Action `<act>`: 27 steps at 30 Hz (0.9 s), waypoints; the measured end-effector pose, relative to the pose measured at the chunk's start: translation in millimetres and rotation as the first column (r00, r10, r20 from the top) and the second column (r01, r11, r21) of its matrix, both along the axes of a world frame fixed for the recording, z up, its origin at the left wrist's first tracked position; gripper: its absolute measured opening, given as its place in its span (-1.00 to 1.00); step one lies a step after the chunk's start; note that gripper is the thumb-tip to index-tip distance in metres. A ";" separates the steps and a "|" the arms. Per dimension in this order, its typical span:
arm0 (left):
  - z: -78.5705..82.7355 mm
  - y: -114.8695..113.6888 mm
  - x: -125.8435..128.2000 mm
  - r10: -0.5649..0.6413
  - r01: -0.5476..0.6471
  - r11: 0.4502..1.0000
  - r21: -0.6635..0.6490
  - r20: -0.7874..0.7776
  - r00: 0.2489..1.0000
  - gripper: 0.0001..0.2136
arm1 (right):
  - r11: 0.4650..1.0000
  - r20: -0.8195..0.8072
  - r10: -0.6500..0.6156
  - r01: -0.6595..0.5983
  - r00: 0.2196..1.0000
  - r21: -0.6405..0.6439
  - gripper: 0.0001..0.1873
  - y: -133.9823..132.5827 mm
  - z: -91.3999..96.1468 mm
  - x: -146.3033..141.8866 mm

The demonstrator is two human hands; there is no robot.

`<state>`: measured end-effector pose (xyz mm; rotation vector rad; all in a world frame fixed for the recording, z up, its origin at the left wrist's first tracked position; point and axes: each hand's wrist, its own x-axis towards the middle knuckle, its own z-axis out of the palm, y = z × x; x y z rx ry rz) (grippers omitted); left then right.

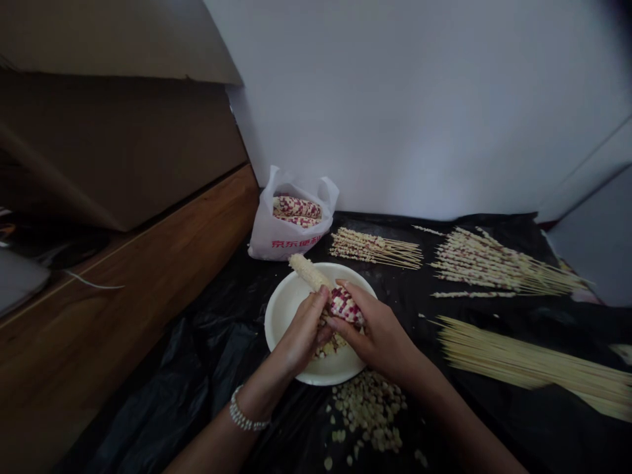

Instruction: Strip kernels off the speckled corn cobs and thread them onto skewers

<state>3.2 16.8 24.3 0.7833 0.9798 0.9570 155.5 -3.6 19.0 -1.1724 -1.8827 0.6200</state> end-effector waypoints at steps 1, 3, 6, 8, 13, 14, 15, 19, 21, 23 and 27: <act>-0.3 0.1 0.0 -0.008 0.008 1.000 0.007 -0.011 1.000 -0.52 | 1.000 0.006 0.006 -0.006 1.000 -0.001 -0.44 -0.6 1.0 -0.6; -1.1 0.5 -0.4 -0.022 0.024 0.999 0.030 -0.042 0.999 -0.50 | 1.000 0.033 0.008 -0.008 0.999 -0.007 -0.44 -1.7 2.3 -1.9; -2.9 1.9 -0.3 -0.014 0.022 0.995 0.094 -0.086 0.996 -0.53 | 1.000 0.062 0.005 -0.003 0.998 -0.030 -0.43 -2.9 2.5 -3.7; -4.7 3.5 -0.1 0.010 0.011 0.988 0.151 -0.132 0.991 -0.57 | 0.999 0.048 0.013 -0.010 0.999 -0.049 -0.42 -3.2 2.5 -4.5; -7.1 7.1 -3.6 0.107 -0.001 0.953 0.304 -0.331 0.938 -0.60 | 0.986 -0.058 0.110 -0.116 0.992 -0.123 -0.39 -3.4 5.3 -5.2; -7.0 7.2 -5.2 0.116 -0.002 0.949 0.315 -0.343 0.932 -0.60 | 0.983 -0.082 0.116 -0.127 0.990 -0.136 -0.40 -3.4 6.4 -5.0; -6.8 7.0 -6.8 0.118 -0.007 0.950 0.313 -0.337 0.934 -0.61 | 0.980 -0.104 0.117 -0.131 0.988 -0.147 -0.41 -3.4 7.7 -4.6; -8.6 4.2 -10.4 0.072 -0.019 0.975 0.223 -0.232 0.970 -0.61 | 0.970 -0.163 0.122 -0.152 0.979 -0.189 -0.45 -3.0 11.6 -2.2; -10.7 3.0 -8.7 0.056 -0.020 0.984 0.180 -0.195 0.979 -0.56 | 0.970 -0.153 0.126 -0.154 0.980 -0.186 -0.45 -2.5 11.8 -1.4; -11.9 2.4 -5.8 0.034 -0.014 0.991 0.132 -0.152 0.988 -0.55 | 0.975 -0.129 0.129 -0.149 0.983 -0.162 -0.45 -1.8 11.1 -1.0; -9.3 1.7 -4.3 -0.037 0.040 0.997 0.060 -0.054 0.998 -0.69 | 0.971 -0.147 0.120 -0.147 0.982 -0.186 -0.45 -1.1 11.4 0.3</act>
